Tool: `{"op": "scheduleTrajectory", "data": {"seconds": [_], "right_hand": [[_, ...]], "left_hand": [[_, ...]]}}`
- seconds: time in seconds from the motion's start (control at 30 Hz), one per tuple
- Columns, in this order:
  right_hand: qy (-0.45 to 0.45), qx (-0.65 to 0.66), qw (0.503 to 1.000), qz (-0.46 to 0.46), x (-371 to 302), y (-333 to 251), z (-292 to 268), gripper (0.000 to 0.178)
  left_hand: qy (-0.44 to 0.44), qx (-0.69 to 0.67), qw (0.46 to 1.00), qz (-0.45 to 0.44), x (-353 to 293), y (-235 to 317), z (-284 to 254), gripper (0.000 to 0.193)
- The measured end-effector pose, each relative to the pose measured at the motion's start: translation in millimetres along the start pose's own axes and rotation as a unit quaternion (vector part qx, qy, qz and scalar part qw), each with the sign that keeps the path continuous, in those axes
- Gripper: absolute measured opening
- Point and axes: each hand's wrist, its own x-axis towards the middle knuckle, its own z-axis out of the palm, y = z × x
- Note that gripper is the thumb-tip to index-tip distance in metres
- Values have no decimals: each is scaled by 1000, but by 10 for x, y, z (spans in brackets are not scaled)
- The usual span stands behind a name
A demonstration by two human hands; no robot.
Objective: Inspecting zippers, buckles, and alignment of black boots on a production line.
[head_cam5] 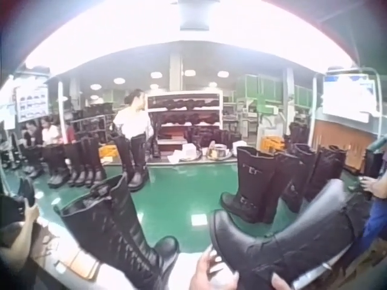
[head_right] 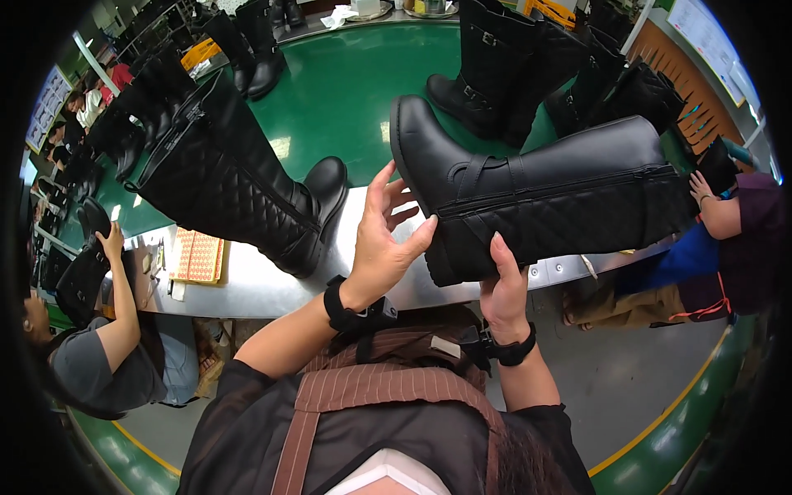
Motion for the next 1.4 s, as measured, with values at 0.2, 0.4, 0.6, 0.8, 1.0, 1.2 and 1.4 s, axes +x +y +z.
{"op": "scheduleTrajectory", "data": {"seconds": [0.2, 0.4, 0.6, 0.8, 1.0, 1.2, 1.4], "right_hand": [[-16, 19, 1000, 1, -12, -6, -53, 43], [-43, -18, 998, -35, -65, 79, -191, 46], [-104, -314, 916, -228, -145, 174, -448, 40], [16, -114, 989, -95, -285, 145, -548, 39], [27, -123, 982, -137, -316, 308, -477, 44], [-16, -301, 938, -172, -174, 141, -208, 35], [2, 7, 1000, -5, 19, 46, -202, 40]], "left_hand": [[42, -17, 999, -20, 48, 34, -21, 68], [96, -45, 994, -6, 224, 102, -125, 66], [44, -67, 996, -42, 399, -49, -251, 69], [-42, -114, 992, -15, 280, -199, -209, 74], [-59, -329, 926, -177, 218, -135, -126, 68], [-56, -187, 968, -157, 316, -242, -271, 95], [-54, -144, 985, -82, 273, 83, -176, 96]]}}
